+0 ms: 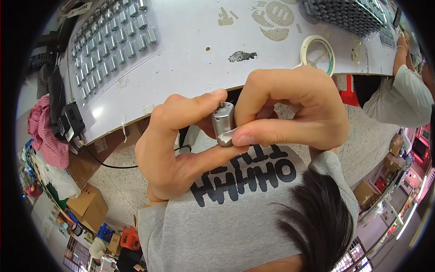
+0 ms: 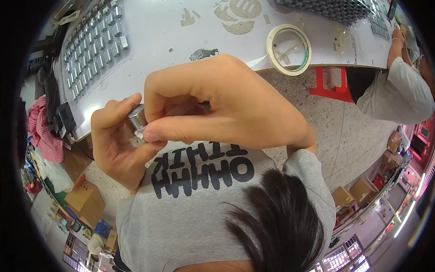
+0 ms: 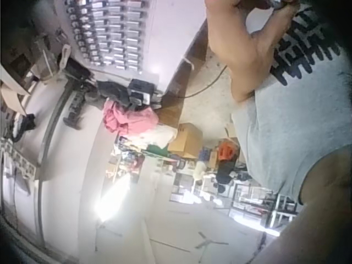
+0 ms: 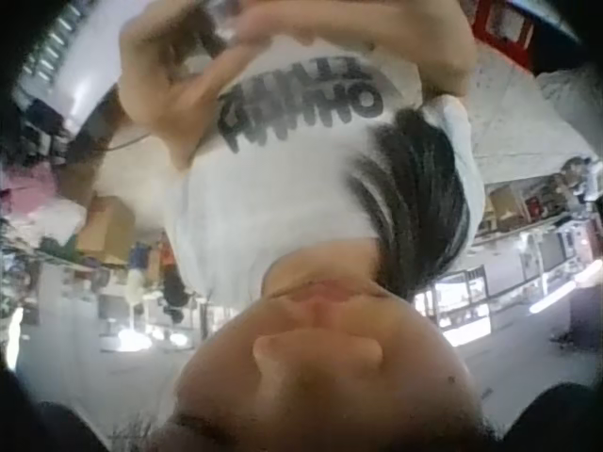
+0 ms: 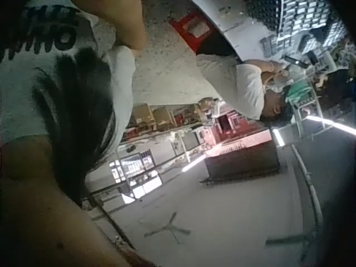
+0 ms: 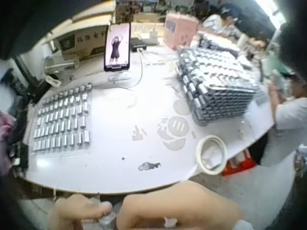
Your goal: The person repeatedly picks up small silver cylindrical metal components from a tray on a white table and wraps them individually with a roll of clear adhesive tape. The person handles the components one at a time, rotating them to apply the tape, and places the finished items back into the tray. A smartphone is visible on the table playing a video, and another person is working in the background.
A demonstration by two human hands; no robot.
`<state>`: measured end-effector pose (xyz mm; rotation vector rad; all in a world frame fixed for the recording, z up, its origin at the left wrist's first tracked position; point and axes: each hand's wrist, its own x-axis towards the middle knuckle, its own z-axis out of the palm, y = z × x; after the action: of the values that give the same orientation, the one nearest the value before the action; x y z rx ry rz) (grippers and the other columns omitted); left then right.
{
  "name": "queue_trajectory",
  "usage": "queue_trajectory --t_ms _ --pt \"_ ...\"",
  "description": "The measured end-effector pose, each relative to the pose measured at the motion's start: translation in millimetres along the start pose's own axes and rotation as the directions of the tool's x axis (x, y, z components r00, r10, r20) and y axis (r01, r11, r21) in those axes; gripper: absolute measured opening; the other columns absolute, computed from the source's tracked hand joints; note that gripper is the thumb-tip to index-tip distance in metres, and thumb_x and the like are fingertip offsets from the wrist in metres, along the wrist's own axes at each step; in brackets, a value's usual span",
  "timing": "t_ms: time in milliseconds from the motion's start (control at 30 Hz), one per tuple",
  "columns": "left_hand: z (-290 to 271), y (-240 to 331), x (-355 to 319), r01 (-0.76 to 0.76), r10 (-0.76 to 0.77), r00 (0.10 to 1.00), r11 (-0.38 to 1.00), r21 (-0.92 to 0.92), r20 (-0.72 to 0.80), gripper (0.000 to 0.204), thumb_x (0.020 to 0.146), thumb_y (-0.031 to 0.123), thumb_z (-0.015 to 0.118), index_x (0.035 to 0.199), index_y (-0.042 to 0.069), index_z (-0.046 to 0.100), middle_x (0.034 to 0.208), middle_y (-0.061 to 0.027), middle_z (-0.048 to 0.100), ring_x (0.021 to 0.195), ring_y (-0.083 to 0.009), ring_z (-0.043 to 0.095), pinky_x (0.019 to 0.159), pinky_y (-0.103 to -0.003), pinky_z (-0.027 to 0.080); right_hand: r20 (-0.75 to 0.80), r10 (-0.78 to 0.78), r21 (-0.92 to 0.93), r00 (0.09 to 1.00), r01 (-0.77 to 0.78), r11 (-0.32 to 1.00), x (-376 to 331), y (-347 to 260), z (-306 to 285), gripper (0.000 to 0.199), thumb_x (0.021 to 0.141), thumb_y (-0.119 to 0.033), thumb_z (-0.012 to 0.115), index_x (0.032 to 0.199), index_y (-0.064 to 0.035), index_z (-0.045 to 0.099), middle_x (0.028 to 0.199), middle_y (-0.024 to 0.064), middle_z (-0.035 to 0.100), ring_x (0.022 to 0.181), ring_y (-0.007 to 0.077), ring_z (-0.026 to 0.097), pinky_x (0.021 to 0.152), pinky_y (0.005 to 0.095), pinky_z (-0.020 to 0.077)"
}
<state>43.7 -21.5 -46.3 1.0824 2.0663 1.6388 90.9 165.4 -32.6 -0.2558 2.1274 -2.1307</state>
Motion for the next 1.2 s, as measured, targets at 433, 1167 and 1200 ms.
queue_trajectory --t_ms 433,1167,1200 --pt "4.7 -3.1 4.6 -0.163 0.182 0.980 0.965 0.204 -0.079 0.056 0.053 0.003 0.079 0.103 -0.001 0.054 0.087 -0.0101 0.061 0.063 -0.0136 0.055 0.054 -0.023 0.044 -0.059 0.050 -0.047 0.997 -0.053 0.997 3.9 1.6 4.2 0.021 0.069 -0.008 0.072 0.065 -0.0021 0.052 0.056 0.0001 0.054 0.050 0.0029 0.048 0.044 0.0166 0.0338" --pt "13.3 -11.7 7.4 0.073 -0.112 0.991 0.909 -0.411 -0.073 0.048 0.075 0.007 0.066 0.114 -0.006 0.041 0.112 -0.0167 0.052 0.081 -0.0135 0.057 0.071 -0.024 0.046 0.004 0.071 0.173 0.997 -0.070 0.982 5.4 7.9 -7.7 0.015 0.081 -0.012 0.058 0.077 0.0007 0.052 0.066 0.0026 0.056 0.064 0.0066 0.054 0.060 0.0199 0.0434" --pt "13.8 -11.4 8.8 0.054 -0.090 0.993 0.914 -0.403 -0.071 0.047 0.077 0.008 0.064 0.114 -0.006 0.040 0.113 -0.0175 0.051 0.080 -0.0139 0.057 0.070 -0.025 0.046 -0.023 0.070 0.146 0.997 -0.066 0.987 4.8 6.7 -7.4 0.017 0.080 -0.013 0.060 0.076 0.0007 0.052 0.066 0.0026 0.056 0.064 0.0065 0.054 0.060 0.0199 0.0433"
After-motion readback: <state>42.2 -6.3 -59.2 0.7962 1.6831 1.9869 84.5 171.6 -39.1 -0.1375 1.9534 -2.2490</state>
